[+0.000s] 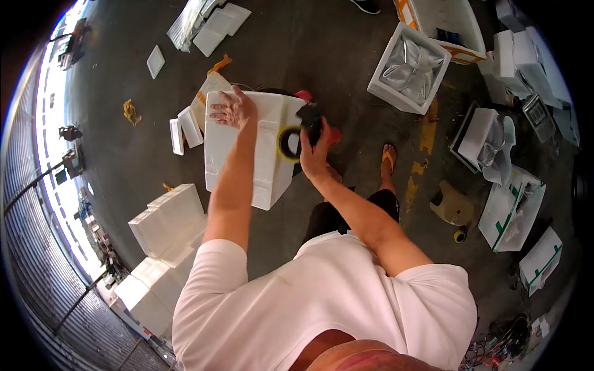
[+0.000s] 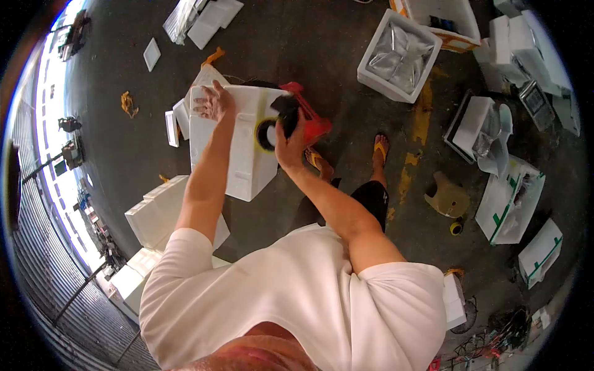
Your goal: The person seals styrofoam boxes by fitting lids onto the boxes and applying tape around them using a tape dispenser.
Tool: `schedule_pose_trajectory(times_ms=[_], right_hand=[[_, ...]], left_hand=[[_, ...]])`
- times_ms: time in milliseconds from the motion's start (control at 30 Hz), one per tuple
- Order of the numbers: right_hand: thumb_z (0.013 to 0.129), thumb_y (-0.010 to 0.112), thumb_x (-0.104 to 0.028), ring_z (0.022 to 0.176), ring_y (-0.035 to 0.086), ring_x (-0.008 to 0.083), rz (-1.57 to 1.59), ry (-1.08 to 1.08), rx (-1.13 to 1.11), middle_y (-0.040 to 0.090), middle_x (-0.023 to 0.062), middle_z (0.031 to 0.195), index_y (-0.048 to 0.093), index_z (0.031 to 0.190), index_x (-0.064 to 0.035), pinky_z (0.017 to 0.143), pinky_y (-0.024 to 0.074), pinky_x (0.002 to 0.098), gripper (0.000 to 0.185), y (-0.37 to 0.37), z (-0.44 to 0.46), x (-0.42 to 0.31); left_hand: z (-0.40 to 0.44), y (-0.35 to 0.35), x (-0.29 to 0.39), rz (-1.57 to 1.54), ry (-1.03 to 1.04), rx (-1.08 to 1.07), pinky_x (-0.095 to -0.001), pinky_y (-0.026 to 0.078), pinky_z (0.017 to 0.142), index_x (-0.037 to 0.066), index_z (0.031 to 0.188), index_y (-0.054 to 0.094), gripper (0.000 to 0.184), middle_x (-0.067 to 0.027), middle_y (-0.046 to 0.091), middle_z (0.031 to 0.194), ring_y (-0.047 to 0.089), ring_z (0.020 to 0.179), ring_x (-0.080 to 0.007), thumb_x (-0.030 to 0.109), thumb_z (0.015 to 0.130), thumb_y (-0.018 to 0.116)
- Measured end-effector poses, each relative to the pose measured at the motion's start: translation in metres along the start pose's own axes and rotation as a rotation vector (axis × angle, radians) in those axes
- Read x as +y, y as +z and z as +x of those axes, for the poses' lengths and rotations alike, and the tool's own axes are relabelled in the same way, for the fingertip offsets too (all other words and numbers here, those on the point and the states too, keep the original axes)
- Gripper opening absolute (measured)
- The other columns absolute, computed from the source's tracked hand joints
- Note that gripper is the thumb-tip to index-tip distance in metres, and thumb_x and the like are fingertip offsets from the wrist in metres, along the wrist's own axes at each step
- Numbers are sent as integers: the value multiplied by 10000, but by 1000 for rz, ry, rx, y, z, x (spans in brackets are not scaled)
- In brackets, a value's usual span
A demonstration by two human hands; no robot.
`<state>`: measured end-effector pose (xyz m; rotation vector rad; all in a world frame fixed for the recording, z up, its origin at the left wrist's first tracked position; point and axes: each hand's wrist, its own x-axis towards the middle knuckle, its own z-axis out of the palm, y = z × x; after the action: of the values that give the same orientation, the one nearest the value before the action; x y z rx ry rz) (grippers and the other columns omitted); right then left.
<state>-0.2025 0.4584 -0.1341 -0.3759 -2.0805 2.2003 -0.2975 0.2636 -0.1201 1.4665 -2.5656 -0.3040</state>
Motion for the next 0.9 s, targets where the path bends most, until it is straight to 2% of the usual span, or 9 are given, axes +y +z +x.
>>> schedule_pose_trajectory(times_ms=[67,133,300,533,633,767,833,867,900], right_hand=[[924,626,-165,1195,516,260,105,176,-157,504,191,1329,325,1427,18,992,419,356,614,-17,-1,1],[909,642,-138,1136,552,230,249,297,-120,538,171,1292,359,1416,13,945,451,334,600,-47,42,13],[829,721,-122,1040,609,177,130,434,-404,652,125,1143,582,1269,-20,890,493,306,472,-95,163,87],[817,723,-157,977,623,160,-18,334,-1002,671,81,1091,605,1284,-101,867,502,292,485,-42,236,137],[810,730,-175,987,616,167,-286,168,-1405,668,64,1090,598,1297,-106,879,493,304,509,-16,233,142],[809,736,-187,1001,600,149,-243,278,-1426,653,71,1157,588,1313,-106,878,485,288,531,-21,238,137],[810,734,-133,1068,578,130,-189,300,-1406,628,76,1236,579,1320,-100,930,481,293,534,-56,208,131],[789,748,-102,1129,560,139,-77,535,-1384,604,88,1284,575,1322,-93,989,453,311,561,-79,183,140],[784,747,-87,1150,552,143,-135,352,-1421,592,89,1305,572,1326,-91,1009,437,317,569,-102,160,137]], left_hand=[[-22,-17,-3,5,129,-44,-592,65,1147,166,1511,291,714,-323,144,1539,65,1416,-541,591,945,389],[-58,-48,-27,105,1026,-240,-600,100,1143,138,1503,314,893,-313,220,1520,96,1407,-550,490,783,709],[-73,-53,-40,84,1061,-328,-575,113,1158,155,1474,378,872,-221,232,1555,122,1443,-462,373,718,753],[-72,-55,-52,71,1214,-437,-571,127,1152,149,1434,451,767,-230,235,1555,168,1437,-466,355,747,722],[-70,-52,-48,81,1136,-426,-583,137,1150,199,1431,458,782,-205,249,1555,166,1429,-478,342,717,743],[-61,-37,-32,92,956,-345,-569,107,1157,213,1460,416,789,-205,234,1561,140,1438,-470,377,752,724],[-45,-20,-23,68,674,-142,-559,87,1159,211,1491,362,746,-203,229,1566,136,1450,-442,405,834,659],[-32,-9,-22,86,493,-114,-553,68,1162,223,1505,329,762,-197,192,1577,99,1455,-442,441,844,641],[-15,-1,-22,100,311,-84,-546,49,1166,235,1518,296,779,-191,156,1589,62,1460,-442,477,854,624]])
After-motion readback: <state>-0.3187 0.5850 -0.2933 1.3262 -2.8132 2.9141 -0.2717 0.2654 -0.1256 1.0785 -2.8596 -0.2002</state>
